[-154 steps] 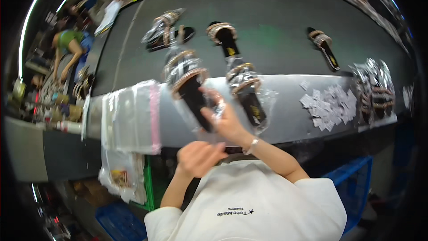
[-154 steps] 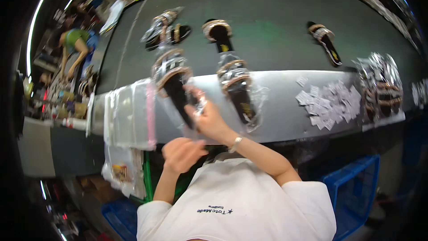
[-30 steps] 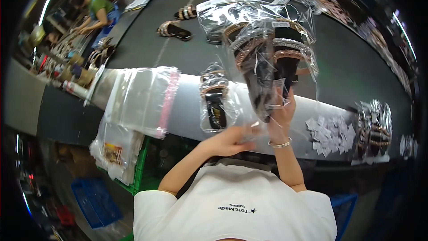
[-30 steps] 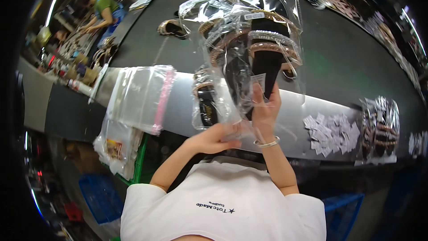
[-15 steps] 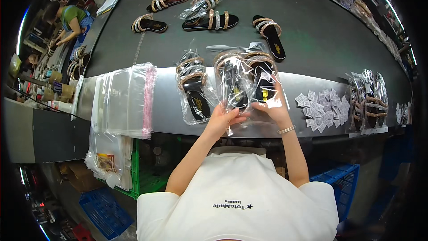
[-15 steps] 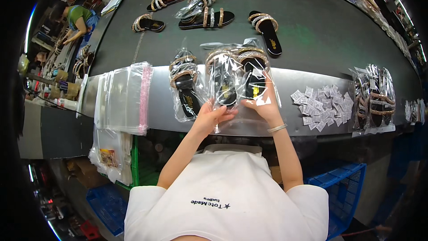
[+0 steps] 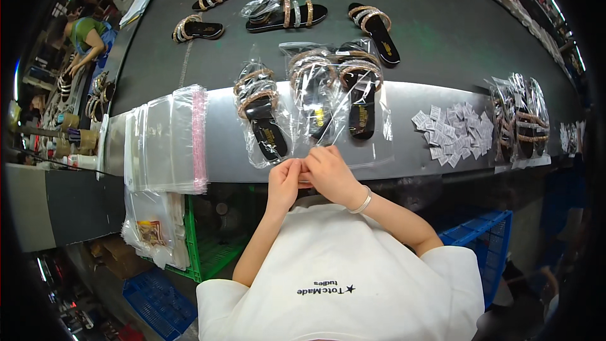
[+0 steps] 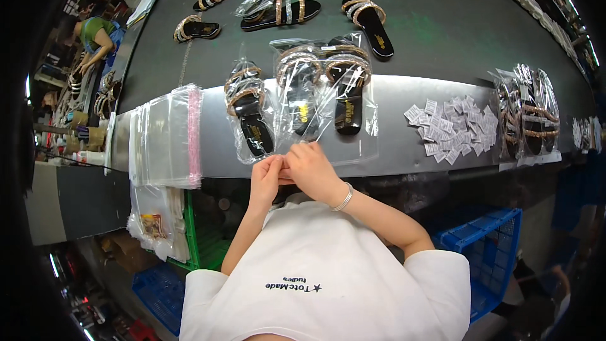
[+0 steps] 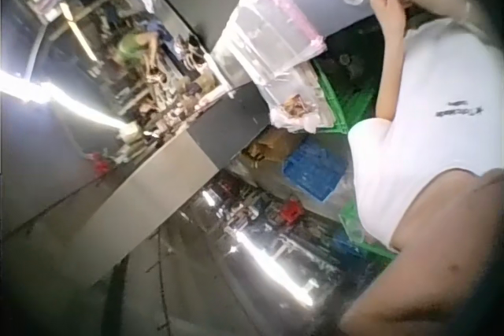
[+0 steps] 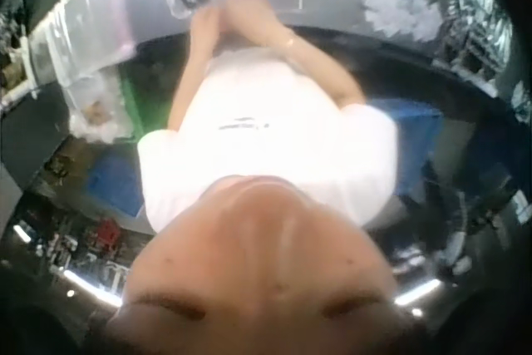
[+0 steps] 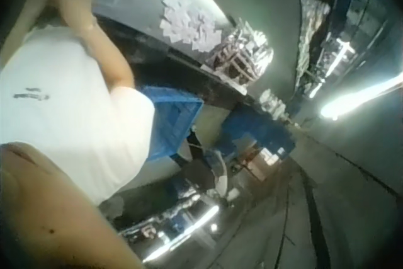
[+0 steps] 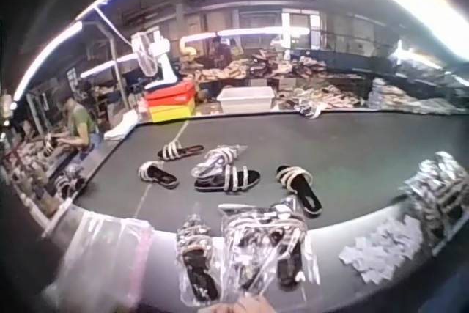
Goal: The person packages black slide sandals with gold straps into clear plastic bags. They pick up pairs of sandals from a table, place them into bags, and arrange the packaged items on the table.
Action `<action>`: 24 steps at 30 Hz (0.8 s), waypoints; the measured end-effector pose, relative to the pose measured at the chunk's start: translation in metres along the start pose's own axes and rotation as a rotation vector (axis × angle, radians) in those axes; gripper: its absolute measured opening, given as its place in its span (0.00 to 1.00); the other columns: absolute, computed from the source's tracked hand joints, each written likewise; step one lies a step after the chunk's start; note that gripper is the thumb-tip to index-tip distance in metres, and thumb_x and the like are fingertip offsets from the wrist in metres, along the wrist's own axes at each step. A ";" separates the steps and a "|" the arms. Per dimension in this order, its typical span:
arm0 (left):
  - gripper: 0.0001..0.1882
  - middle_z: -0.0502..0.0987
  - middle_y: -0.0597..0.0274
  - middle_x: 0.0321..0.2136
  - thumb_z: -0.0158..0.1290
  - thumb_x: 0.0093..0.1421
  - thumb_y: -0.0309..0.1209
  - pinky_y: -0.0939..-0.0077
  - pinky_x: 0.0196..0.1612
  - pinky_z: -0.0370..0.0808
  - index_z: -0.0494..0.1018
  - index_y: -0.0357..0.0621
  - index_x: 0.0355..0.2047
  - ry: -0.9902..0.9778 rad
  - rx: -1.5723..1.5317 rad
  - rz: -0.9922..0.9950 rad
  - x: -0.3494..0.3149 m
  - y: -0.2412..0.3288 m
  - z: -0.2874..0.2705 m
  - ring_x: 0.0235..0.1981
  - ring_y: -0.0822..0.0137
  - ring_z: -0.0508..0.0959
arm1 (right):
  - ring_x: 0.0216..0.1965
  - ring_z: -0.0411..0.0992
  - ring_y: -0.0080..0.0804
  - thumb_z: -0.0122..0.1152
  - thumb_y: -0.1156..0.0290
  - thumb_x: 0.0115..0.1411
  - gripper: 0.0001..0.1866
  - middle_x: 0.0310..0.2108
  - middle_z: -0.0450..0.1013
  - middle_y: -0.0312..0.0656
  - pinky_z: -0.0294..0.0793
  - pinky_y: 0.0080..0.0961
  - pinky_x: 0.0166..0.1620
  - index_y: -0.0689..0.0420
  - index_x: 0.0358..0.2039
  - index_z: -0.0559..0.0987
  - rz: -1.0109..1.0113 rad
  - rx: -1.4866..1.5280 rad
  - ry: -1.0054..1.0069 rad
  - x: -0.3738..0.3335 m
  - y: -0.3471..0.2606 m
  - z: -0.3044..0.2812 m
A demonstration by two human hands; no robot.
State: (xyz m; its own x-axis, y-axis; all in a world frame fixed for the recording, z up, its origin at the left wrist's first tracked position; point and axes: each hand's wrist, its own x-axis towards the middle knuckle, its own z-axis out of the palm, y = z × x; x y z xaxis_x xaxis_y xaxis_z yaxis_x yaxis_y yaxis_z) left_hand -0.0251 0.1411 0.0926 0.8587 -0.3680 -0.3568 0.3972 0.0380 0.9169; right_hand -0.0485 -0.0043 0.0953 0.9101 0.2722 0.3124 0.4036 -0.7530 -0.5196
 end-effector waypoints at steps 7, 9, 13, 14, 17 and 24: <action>0.16 0.78 0.51 0.32 0.40 0.66 0.31 0.80 0.30 0.78 0.72 0.29 0.38 0.028 -0.041 -0.107 -0.015 -0.001 -0.006 0.30 0.66 0.80 | 0.33 0.68 0.34 0.63 0.67 0.46 0.08 0.27 0.68 0.36 0.64 0.31 0.41 0.53 0.25 0.73 0.081 -0.069 -0.079 -0.127 0.018 -0.057; 0.16 0.78 0.51 0.31 0.40 0.66 0.32 0.78 0.30 0.79 0.72 0.29 0.39 0.067 0.084 -0.035 -0.024 0.000 -0.017 0.31 0.65 0.80 | 0.34 0.72 0.36 0.59 0.68 0.48 0.07 0.27 0.72 0.41 0.70 0.34 0.39 0.55 0.27 0.77 0.416 -0.337 -0.508 -0.223 0.067 -0.060; 0.09 0.78 0.52 0.37 0.46 0.60 0.22 0.73 0.39 0.77 0.74 0.36 0.40 0.191 0.659 0.424 -0.029 0.020 -0.027 0.38 0.60 0.79 | 0.33 0.76 0.44 0.58 0.66 0.48 0.13 0.33 0.77 0.47 0.76 0.34 0.38 0.58 0.33 0.79 0.747 -0.253 -1.265 -0.280 0.090 -0.102; 0.11 0.76 0.52 0.40 0.46 0.58 0.20 0.70 0.43 0.75 0.74 0.36 0.41 0.110 0.850 0.592 -0.027 0.026 -0.026 0.43 0.59 0.77 | 0.35 0.74 0.46 0.58 0.71 0.49 0.11 0.33 0.75 0.49 0.74 0.33 0.41 0.61 0.34 0.78 0.739 0.094 -0.922 -0.232 0.083 -0.121; 0.15 0.68 0.54 0.53 0.50 0.50 0.18 0.60 0.59 0.63 0.73 0.39 0.40 -0.266 1.352 1.012 -0.004 0.036 -0.026 0.58 0.55 0.64 | 0.43 0.69 0.44 0.53 0.79 0.51 0.11 0.42 0.71 0.48 0.70 0.35 0.46 0.58 0.37 0.76 0.383 -0.025 0.203 -0.124 0.045 -0.132; 0.04 0.78 0.58 0.25 0.48 0.60 0.25 0.74 0.32 0.76 0.72 0.38 0.34 -0.060 0.671 0.453 0.028 0.022 -0.033 0.25 0.65 0.79 | 0.26 0.75 0.27 0.53 0.71 0.60 0.09 0.26 0.76 0.40 0.74 0.22 0.31 0.63 0.28 0.76 0.576 0.740 0.256 -0.090 0.101 -0.094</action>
State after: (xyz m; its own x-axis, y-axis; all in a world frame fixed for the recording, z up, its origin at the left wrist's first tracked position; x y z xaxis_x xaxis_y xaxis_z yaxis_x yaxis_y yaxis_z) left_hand 0.0187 0.1626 0.0969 0.8631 -0.5004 0.0680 -0.2801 -0.3625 0.8889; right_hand -0.0985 -0.1614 0.0896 0.9741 -0.2244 -0.0280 -0.0605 -0.1394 -0.9884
